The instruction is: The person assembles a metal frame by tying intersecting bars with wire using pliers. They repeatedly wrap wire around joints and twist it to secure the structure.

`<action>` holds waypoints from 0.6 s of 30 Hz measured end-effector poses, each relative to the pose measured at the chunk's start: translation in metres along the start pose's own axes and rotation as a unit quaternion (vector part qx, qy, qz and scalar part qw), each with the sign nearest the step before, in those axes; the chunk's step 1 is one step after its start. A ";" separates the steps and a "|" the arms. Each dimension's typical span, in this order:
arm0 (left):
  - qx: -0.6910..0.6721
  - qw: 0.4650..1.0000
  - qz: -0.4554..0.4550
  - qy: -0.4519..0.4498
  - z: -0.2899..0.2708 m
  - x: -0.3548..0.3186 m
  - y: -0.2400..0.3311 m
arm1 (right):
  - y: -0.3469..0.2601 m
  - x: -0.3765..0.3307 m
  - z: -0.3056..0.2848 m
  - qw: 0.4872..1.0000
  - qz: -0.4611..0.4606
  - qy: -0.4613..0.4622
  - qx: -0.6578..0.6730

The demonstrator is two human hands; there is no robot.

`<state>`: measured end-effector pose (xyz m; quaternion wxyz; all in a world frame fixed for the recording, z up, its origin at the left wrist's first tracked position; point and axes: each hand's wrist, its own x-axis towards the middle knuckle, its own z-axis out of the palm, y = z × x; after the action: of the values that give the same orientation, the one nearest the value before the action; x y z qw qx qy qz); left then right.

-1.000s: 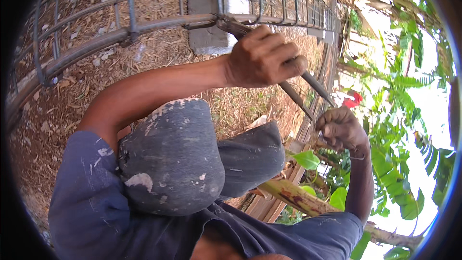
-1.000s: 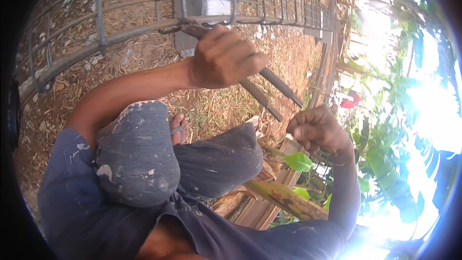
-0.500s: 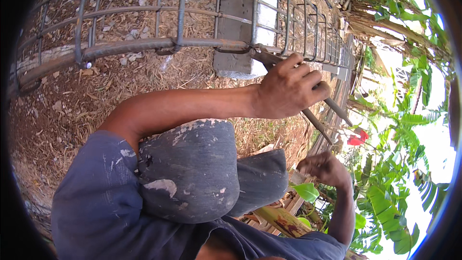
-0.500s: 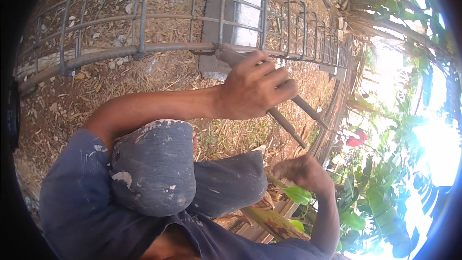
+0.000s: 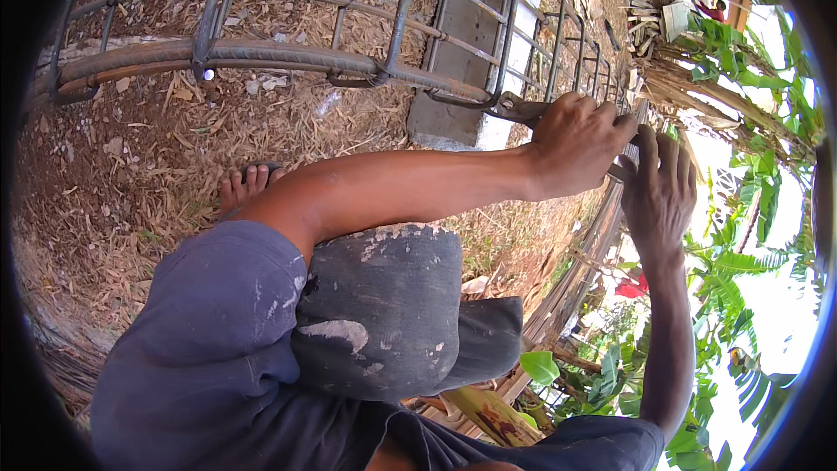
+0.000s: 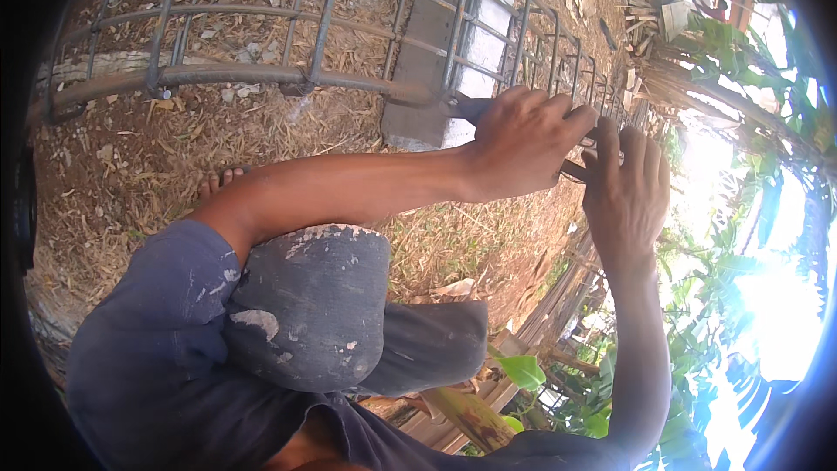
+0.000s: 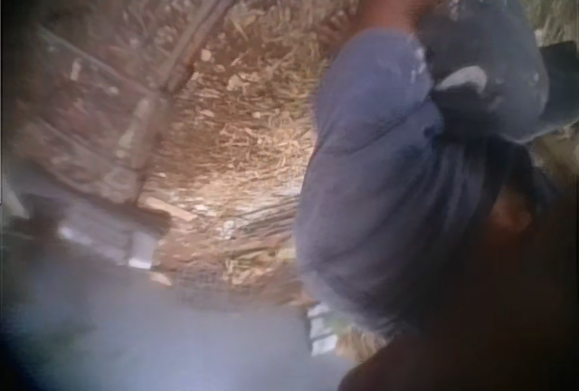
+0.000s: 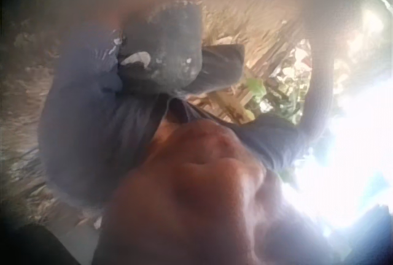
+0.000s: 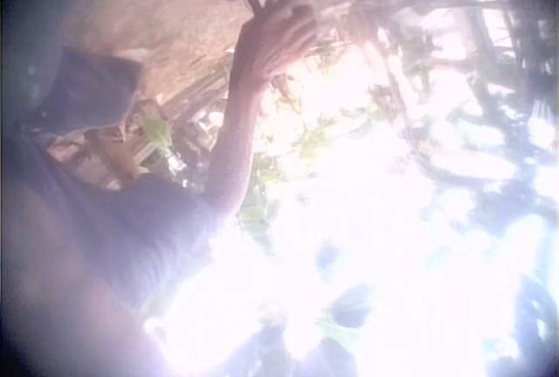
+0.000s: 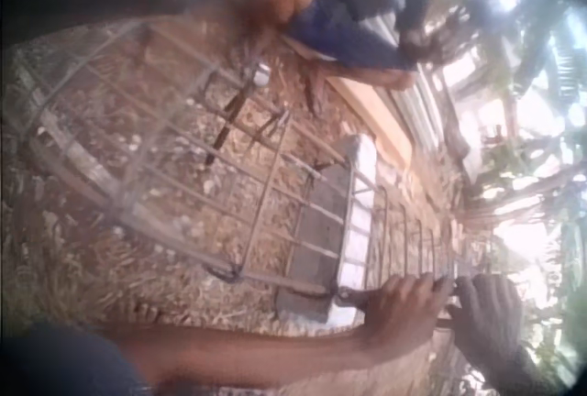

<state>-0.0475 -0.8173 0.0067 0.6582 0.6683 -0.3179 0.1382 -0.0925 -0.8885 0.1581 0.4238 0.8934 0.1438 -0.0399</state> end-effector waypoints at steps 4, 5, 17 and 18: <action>-0.034 0.989 -0.143 -0.021 0.012 0.029 -0.002 | 0.052 0.055 0.028 0.989 -0.141 0.040 0.029; -0.052 0.981 -0.185 -0.019 0.013 0.038 0.000 | 0.068 0.072 0.030 0.981 -0.188 0.022 0.035; 0.047 0.971 0.236 -0.004 0.012 -0.085 -0.011 | -0.019 -0.055 0.010 0.606 0.241 -0.482 0.584; 0.036 0.966 0.255 0.013 0.010 -0.087 -0.016 | -0.034 -0.062 0.006 0.496 0.304 -0.494 0.646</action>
<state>-0.1064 -0.8074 -0.0590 0.5811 0.5862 -0.4639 0.3215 -0.1616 -0.8869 0.1406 -0.2840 0.7408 -0.4354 -0.4254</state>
